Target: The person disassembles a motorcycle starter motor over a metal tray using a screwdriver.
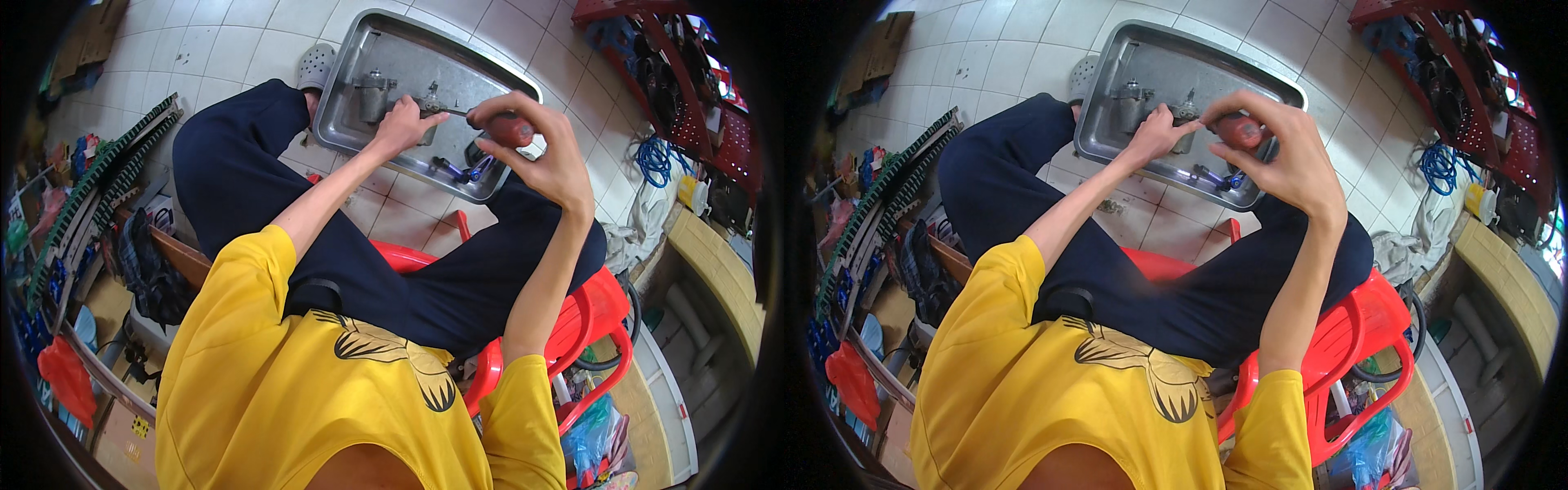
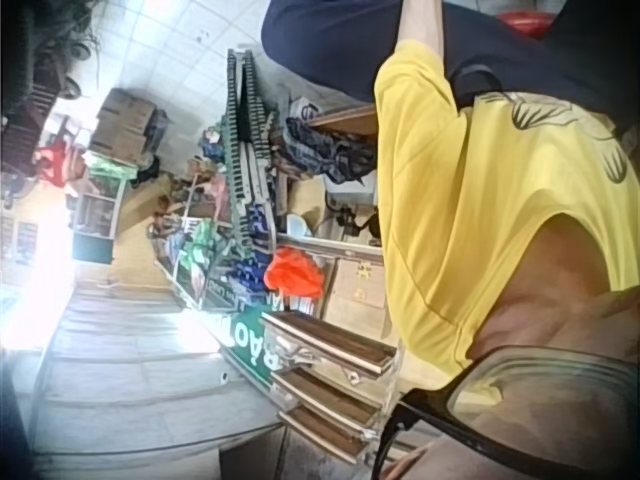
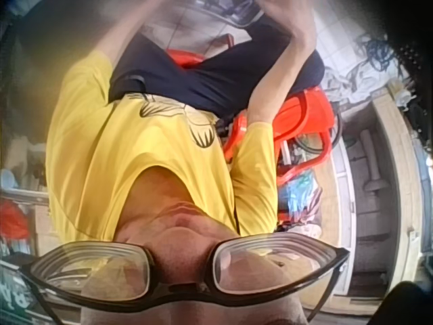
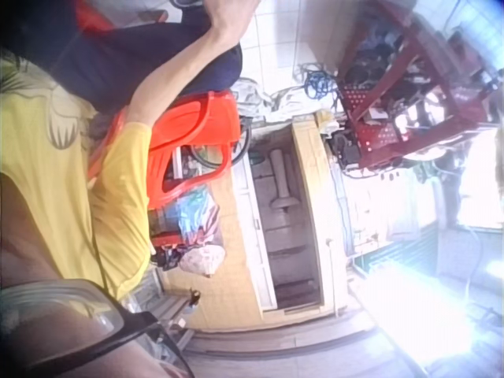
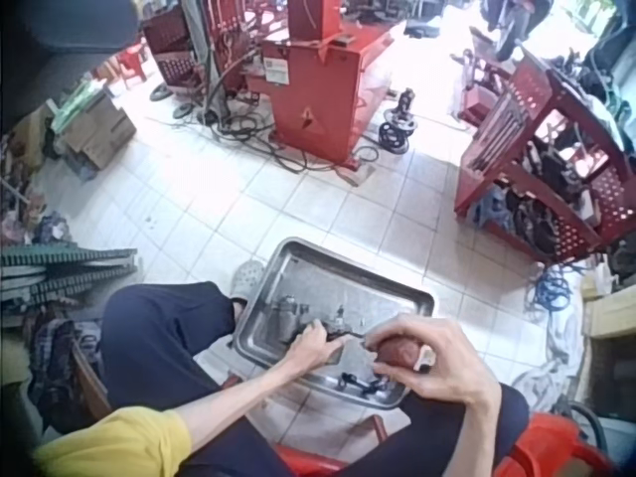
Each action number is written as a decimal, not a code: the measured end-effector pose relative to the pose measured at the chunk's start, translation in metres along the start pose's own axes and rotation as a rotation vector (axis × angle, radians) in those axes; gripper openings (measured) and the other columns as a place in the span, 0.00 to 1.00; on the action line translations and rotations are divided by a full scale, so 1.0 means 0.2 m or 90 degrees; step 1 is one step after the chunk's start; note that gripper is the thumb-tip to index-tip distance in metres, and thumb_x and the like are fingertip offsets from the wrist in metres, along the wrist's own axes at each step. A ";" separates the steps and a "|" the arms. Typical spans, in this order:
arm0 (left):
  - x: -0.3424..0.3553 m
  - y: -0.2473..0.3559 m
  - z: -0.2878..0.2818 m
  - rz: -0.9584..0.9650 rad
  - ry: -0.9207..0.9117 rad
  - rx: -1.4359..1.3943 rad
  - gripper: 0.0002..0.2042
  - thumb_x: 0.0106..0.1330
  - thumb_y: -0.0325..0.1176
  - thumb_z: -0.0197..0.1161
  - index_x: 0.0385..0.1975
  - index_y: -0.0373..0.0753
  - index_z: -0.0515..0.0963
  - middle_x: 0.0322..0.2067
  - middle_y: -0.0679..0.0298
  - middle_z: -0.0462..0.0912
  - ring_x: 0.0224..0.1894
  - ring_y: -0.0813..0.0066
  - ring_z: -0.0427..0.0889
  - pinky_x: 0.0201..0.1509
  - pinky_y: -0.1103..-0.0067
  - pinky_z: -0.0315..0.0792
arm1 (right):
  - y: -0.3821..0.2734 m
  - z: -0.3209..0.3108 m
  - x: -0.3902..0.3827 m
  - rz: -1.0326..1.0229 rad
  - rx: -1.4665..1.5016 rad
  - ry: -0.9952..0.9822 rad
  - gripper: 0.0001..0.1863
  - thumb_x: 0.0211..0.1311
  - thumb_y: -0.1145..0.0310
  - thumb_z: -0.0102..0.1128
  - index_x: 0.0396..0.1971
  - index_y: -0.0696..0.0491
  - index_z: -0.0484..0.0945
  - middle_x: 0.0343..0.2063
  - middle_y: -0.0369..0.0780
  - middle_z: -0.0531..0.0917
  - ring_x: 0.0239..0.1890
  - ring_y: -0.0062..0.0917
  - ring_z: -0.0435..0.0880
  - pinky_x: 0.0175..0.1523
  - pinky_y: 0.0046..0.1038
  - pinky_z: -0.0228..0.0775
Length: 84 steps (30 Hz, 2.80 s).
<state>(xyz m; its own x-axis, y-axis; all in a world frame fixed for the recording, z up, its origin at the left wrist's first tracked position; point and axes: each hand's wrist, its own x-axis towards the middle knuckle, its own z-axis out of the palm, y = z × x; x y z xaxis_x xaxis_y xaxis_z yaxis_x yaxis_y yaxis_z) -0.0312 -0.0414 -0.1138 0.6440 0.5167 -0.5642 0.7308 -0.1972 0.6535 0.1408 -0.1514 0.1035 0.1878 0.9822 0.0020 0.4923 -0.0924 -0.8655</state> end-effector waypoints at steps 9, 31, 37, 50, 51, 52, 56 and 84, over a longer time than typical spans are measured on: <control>-0.03 0.02 -0.02 0.009 0.021 -0.016 0.49 0.60 0.69 0.64 0.49 0.13 0.69 0.50 0.28 0.76 0.57 0.37 0.77 0.60 0.59 0.73 | -0.10 0.04 0.04 0.018 -0.155 0.098 0.22 0.44 0.66 0.82 0.35 0.54 0.77 0.29 0.36 0.82 0.30 0.34 0.80 0.36 0.31 0.75; -0.01 0.02 -0.03 -0.002 -0.007 -0.011 0.52 0.60 0.71 0.62 0.52 0.12 0.67 0.53 0.29 0.75 0.58 0.38 0.77 0.63 0.58 0.71 | 0.00 -0.01 -0.03 0.058 0.077 -0.037 0.24 0.40 0.66 0.83 0.39 0.54 0.80 0.34 0.37 0.84 0.34 0.31 0.83 0.37 0.33 0.75; -0.01 0.00 -0.04 0.003 -0.003 -0.063 0.52 0.60 0.71 0.62 0.51 0.12 0.68 0.51 0.29 0.76 0.58 0.37 0.78 0.62 0.58 0.72 | -0.09 0.01 0.03 0.058 -0.218 0.069 0.22 0.45 0.70 0.80 0.41 0.53 0.81 0.36 0.37 0.85 0.35 0.32 0.84 0.38 0.30 0.76; -0.02 0.01 -0.04 -0.006 0.000 -0.043 0.51 0.60 0.71 0.62 0.51 0.13 0.68 0.52 0.29 0.76 0.59 0.38 0.76 0.63 0.59 0.71 | -0.10 0.05 0.05 0.008 -0.098 0.118 0.20 0.43 0.66 0.82 0.30 0.57 0.78 0.27 0.39 0.81 0.31 0.27 0.80 0.37 0.27 0.72; -0.02 0.02 -0.05 -0.008 -0.010 -0.041 0.51 0.60 0.71 0.62 0.51 0.13 0.68 0.52 0.29 0.76 0.59 0.38 0.76 0.63 0.59 0.70 | -0.09 0.04 0.04 0.028 -0.026 0.080 0.19 0.44 0.67 0.82 0.31 0.56 0.78 0.28 0.39 0.81 0.31 0.27 0.81 0.38 0.27 0.73; -0.02 0.03 -0.06 -0.011 -0.020 -0.038 0.51 0.60 0.70 0.63 0.51 0.13 0.68 0.52 0.29 0.76 0.59 0.38 0.76 0.63 0.59 0.70 | -0.07 0.03 0.03 0.015 -0.006 0.061 0.19 0.45 0.67 0.81 0.32 0.56 0.79 0.30 0.39 0.81 0.32 0.26 0.81 0.38 0.26 0.73; -0.03 0.02 -0.05 0.010 0.005 -0.051 0.51 0.59 0.71 0.63 0.50 0.13 0.69 0.52 0.29 0.76 0.58 0.37 0.76 0.63 0.59 0.70 | 0.01 0.05 0.02 -0.060 -0.084 0.060 0.17 0.50 0.71 0.77 0.39 0.53 0.80 0.36 0.37 0.83 0.34 0.27 0.83 0.39 0.27 0.74; 0.02 -0.06 -0.03 0.089 -0.020 0.046 0.51 0.60 0.71 0.62 0.50 0.12 0.68 0.51 0.26 0.76 0.56 0.34 0.78 0.61 0.58 0.72 | -0.10 -0.02 0.00 0.083 0.044 -0.013 0.20 0.47 0.62 0.80 0.39 0.52 0.83 0.37 0.36 0.85 0.36 0.34 0.84 0.40 0.30 0.78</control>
<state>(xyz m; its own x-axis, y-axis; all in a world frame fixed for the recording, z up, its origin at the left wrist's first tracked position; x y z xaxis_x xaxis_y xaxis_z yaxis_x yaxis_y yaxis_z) -0.0385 -0.0326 -0.1206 0.7465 0.4536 -0.4868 0.6473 -0.3259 0.6890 0.1344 -0.1498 0.1218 0.2285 0.9659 -0.1217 0.4045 -0.2079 -0.8906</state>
